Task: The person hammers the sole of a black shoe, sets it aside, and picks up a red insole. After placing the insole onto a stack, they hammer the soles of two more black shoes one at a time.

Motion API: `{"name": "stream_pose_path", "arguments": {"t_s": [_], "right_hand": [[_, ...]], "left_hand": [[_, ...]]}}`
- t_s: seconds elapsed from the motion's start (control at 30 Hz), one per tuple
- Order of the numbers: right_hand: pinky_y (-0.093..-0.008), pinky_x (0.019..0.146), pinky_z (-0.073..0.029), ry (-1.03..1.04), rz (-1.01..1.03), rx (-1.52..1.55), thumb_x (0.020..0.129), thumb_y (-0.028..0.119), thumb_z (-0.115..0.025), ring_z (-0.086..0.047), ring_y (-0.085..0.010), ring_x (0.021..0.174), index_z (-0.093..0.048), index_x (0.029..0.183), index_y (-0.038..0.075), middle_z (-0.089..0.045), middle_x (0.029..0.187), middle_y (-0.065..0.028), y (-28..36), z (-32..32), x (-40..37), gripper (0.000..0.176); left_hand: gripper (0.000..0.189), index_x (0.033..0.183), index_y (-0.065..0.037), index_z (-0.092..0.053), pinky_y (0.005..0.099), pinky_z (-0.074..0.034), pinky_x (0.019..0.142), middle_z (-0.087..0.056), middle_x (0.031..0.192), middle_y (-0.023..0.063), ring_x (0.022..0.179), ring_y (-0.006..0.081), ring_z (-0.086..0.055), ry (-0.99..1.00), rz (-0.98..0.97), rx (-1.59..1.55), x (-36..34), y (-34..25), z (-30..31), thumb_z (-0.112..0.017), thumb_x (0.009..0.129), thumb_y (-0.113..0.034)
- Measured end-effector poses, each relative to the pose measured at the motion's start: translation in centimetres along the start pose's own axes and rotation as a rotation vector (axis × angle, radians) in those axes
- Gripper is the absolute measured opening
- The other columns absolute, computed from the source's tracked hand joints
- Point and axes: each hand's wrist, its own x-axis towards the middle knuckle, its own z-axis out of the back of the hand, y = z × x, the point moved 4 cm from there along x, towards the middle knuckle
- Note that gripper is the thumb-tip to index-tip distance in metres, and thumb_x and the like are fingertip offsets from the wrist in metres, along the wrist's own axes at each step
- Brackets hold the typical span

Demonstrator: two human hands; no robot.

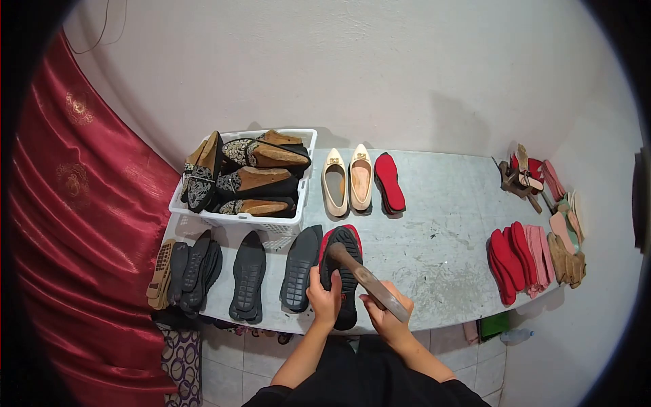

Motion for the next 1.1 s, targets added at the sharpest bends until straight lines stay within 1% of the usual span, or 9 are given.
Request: {"name": "stream_pose_path", "arguments": {"t_s": [0.1,0.43,0.5,0.67,0.73,0.83,0.93,1.03,1.1], "right_hand": [[-0.0298,0.045,-0.042,-0.022,-0.018,-0.054,0.068,0.017,-0.074,-0.056,-0.0238,0.050,-0.057,0.082,0.005,-0.057,0.062,-0.0079,-0.1,0.6,-0.9,0.024],[-0.0315,0.045,-0.043,-0.028,-0.054,-0.103,0.070,0.016,-0.072,-0.057,-0.0259,0.051,-0.058,0.082,0.005,-0.057,0.063,-0.0090,-0.2,1.0,-0.3,0.021],[-0.0315,0.045,-0.042,-0.012,-0.104,-0.093,0.071,0.016,-0.071,-0.057,-0.0260,0.051,-0.058,0.082,0.005,-0.057,0.063,-0.0094,-0.3,1.0,0.4,0.021],[-0.0302,0.045,-0.043,0.018,-0.009,-0.082,0.071,0.017,-0.070,-0.058,-0.0257,0.052,-0.059,0.086,0.005,-0.059,0.064,-0.0097,-0.3,1.6,-0.2,0.023],[-0.0298,0.046,-0.043,0.108,0.155,-0.209,0.069,0.017,-0.068,-0.058,-0.0248,0.052,-0.059,0.087,0.005,-0.059,0.066,-0.0093,0.1,1.2,0.4,0.023],[-0.0300,0.046,-0.044,0.089,0.202,-0.212,0.069,0.018,-0.067,-0.059,-0.0240,0.053,-0.058,0.087,0.005,-0.060,0.067,-0.0089,0.9,1.2,1.3,0.024],[-0.0301,0.047,-0.044,0.070,0.177,-0.184,0.069,0.018,-0.067,-0.059,-0.0241,0.053,-0.058,0.087,0.005,-0.060,0.067,-0.0086,0.0,1.1,0.2,0.024],[-0.0297,0.046,-0.043,0.143,0.115,-0.186,0.069,0.017,-0.067,-0.058,-0.0242,0.052,-0.058,0.087,0.004,-0.059,0.066,-0.0078,0.0,0.6,0.9,0.023],[-0.0300,0.047,-0.043,0.114,0.098,-0.177,0.068,0.016,-0.070,-0.057,-0.0247,0.052,-0.058,0.083,0.005,-0.058,0.066,-0.0086,0.1,0.8,1.0,0.022]], "left_hand": [[0.020,0.090,0.001,-0.049,0.0287,-0.043,0.067,-0.057,0.077,0.0096,0.073,0.0133,-0.051,0.025,0.010,-0.033,0.3,-0.3,0.4,-0.056,0.085,-0.017],[0.018,0.089,0.001,-0.049,0.0288,-0.043,0.066,-0.056,0.076,0.0084,0.071,0.0128,-0.050,-0.001,-0.034,-0.042,0.4,0.3,0.1,-0.054,0.086,-0.016],[0.022,0.092,0.002,-0.050,0.0330,-0.046,0.066,-0.060,0.078,0.0149,0.071,0.0246,-0.061,-0.017,-0.035,-0.049,0.6,0.8,-0.2,-0.057,0.084,-0.017],[0.023,0.092,0.001,-0.050,0.0320,-0.046,0.064,-0.060,0.076,0.0146,0.069,0.0223,-0.060,0.006,-0.014,-0.020,0.6,-0.1,-0.1,-0.058,0.084,-0.019],[0.024,0.092,0.001,-0.050,0.0314,-0.046,0.064,-0.060,0.076,0.0143,0.068,0.0213,-0.060,0.011,-0.002,-0.012,0.7,-0.2,-0.2,-0.059,0.084,-0.020],[0.024,0.091,0.000,-0.051,0.0311,-0.046,0.063,-0.060,0.075,0.0141,0.066,0.0214,-0.060,0.048,0.011,-0.062,0.6,0.1,-0.1,-0.059,0.083,-0.021],[0.025,0.091,0.001,-0.050,0.0312,-0.045,0.062,-0.059,0.075,0.0140,0.066,0.0218,-0.060,0.028,0.041,0.003,0.6,-0.1,0.2,-0.060,0.083,-0.021],[0.024,0.090,0.001,-0.050,0.0312,-0.045,0.062,-0.059,0.074,0.0143,0.066,0.0226,-0.060,-0.003,0.013,-0.013,0.8,0.1,0.5,-0.060,0.083,-0.020],[0.022,0.090,0.002,-0.050,0.0314,-0.046,0.063,-0.060,0.076,0.0150,0.068,0.0228,-0.061,-0.026,-0.030,0.029,0.9,0.0,0.6,-0.058,0.084,-0.017]]}}
